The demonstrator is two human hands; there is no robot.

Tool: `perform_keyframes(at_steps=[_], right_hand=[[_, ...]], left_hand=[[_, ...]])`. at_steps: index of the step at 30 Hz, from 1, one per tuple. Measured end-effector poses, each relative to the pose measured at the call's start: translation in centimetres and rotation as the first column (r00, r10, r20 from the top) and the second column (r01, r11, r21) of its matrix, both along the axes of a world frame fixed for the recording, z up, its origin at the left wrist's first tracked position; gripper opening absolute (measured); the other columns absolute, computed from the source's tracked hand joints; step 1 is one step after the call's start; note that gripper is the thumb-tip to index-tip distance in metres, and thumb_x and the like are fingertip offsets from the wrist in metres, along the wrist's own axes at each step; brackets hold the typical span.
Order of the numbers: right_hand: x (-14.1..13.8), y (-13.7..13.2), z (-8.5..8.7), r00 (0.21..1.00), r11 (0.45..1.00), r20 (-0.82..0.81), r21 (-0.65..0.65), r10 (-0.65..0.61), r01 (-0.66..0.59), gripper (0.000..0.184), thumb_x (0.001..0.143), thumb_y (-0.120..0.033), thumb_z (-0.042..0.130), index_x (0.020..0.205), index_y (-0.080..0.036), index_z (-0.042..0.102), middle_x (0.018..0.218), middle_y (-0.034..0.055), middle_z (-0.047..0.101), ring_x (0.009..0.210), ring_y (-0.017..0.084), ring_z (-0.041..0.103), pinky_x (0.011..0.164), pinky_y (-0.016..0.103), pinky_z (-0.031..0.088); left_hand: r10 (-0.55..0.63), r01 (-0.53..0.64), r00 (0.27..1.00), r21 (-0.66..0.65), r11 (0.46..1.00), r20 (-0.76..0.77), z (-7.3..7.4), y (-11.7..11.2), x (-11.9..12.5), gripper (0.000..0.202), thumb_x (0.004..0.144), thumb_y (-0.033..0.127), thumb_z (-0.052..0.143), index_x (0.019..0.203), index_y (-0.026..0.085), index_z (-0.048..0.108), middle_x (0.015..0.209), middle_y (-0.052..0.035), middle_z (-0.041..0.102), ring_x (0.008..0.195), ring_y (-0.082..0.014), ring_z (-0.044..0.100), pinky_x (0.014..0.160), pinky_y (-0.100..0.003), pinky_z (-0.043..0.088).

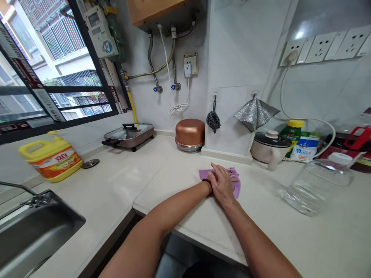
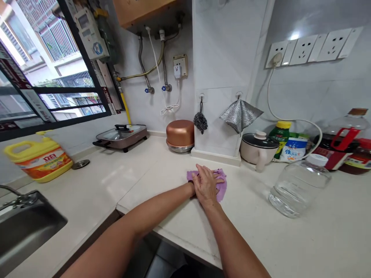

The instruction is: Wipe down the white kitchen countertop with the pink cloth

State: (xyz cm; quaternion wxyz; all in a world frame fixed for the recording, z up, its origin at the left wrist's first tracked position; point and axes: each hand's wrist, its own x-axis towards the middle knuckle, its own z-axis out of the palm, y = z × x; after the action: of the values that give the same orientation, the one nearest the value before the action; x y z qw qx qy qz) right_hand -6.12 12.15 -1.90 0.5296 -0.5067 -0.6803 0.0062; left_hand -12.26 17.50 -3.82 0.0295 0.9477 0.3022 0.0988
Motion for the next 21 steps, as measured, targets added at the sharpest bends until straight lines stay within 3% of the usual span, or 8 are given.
perform_keyframes(at_steps=[2,5,9,13,17,21], right_hand=[[0.2,0.0,0.0,1.0,1.0,0.023,0.012,0.01,-0.01,0.045,0.104,-0.049,0.049,0.139,-0.027,0.068,0.137,0.0121,0.066,0.132,0.036,0.055,0.114,0.062,0.044],[0.2,-0.4,0.0,1.0,0.999,0.021,0.039,0.006,-0.007,0.049,0.107,-0.053,0.046,0.138,-0.023,0.068,0.138,0.013,0.065,0.132,0.034,0.055,0.116,0.059,0.044],[-0.2,-0.9,0.1,1.0,0.997,-0.024,0.071,0.014,-0.012,0.054,0.109,-0.058,0.042,0.139,-0.021,0.067,0.137,0.0133,0.065,0.13,0.032,0.056,0.115,0.057,0.045],[-0.3,-1.0,0.1,0.999,0.996,-0.024,0.089,0.027,-0.024,0.056,0.11,-0.061,0.041,0.136,-0.02,0.07,0.13,0.0143,0.068,0.126,0.033,0.057,0.112,0.057,0.048],[-0.3,-1.1,0.0,0.999,0.996,-0.04,0.086,0.015,-0.012,0.054,0.11,-0.061,0.042,0.136,-0.022,0.069,0.131,0.0134,0.068,0.128,0.033,0.055,0.112,0.059,0.048],[-0.8,-1.2,0.0,0.999,0.996,-0.046,0.089,0.016,-0.012,0.049,0.11,-0.054,0.044,0.137,-0.022,0.069,0.13,0.0136,0.068,0.129,0.034,0.055,0.111,0.061,0.049]], left_hand=[[0.091,-0.088,0.994,-0.041,0.995,0.062,0.5,1.5,0.9,0.077,0.101,0.05,0.045,0.171,0.041,0.016,0.167,-0.0061,0.043,0.162,-0.0286,0.026,0.132,-0.058,0.03],[0.135,-0.132,0.99,-0.085,0.988,0.029,1.9,4.1,0.5,0.071,0.101,0.047,0.049,0.168,0.042,0.029,0.17,-0.0031,0.039,0.162,-0.0297,0.024,0.133,-0.06,0.021],[0.133,-0.141,0.989,-0.13,0.981,-0.065,3.4,6.9,-1.9,0.066,0.102,0.049,0.048,0.165,0.03,0.037,0.176,-0.0069,0.028,0.164,-0.0317,0.016,0.132,-0.064,0.011],[0.244,-0.26,0.962,-0.14,0.955,-0.12,3.5,8.7,-5.7,0.067,0.103,0.054,0.042,0.166,0.033,0.032,0.177,-0.005,0.025,0.164,-0.0291,0.014,0.13,-0.065,0.012],[0.504,-0.512,0.857,-0.071,0.856,-0.107,3.3,10.3,-11.7,0.063,0.103,0.052,0.035,0.164,0.036,0.036,0.176,-0.001,0.029,0.162,-0.0258,0.022,0.131,-0.056,0.018],[0.696,-0.699,0.714,-0.024,0.714,-0.079,3.7,11.5,-17.1,0.063,0.103,0.045,0.029,0.162,0.026,0.04,0.172,-0.0128,0.035,0.159,-0.0337,0.029,0.125,-0.065,0.025]])
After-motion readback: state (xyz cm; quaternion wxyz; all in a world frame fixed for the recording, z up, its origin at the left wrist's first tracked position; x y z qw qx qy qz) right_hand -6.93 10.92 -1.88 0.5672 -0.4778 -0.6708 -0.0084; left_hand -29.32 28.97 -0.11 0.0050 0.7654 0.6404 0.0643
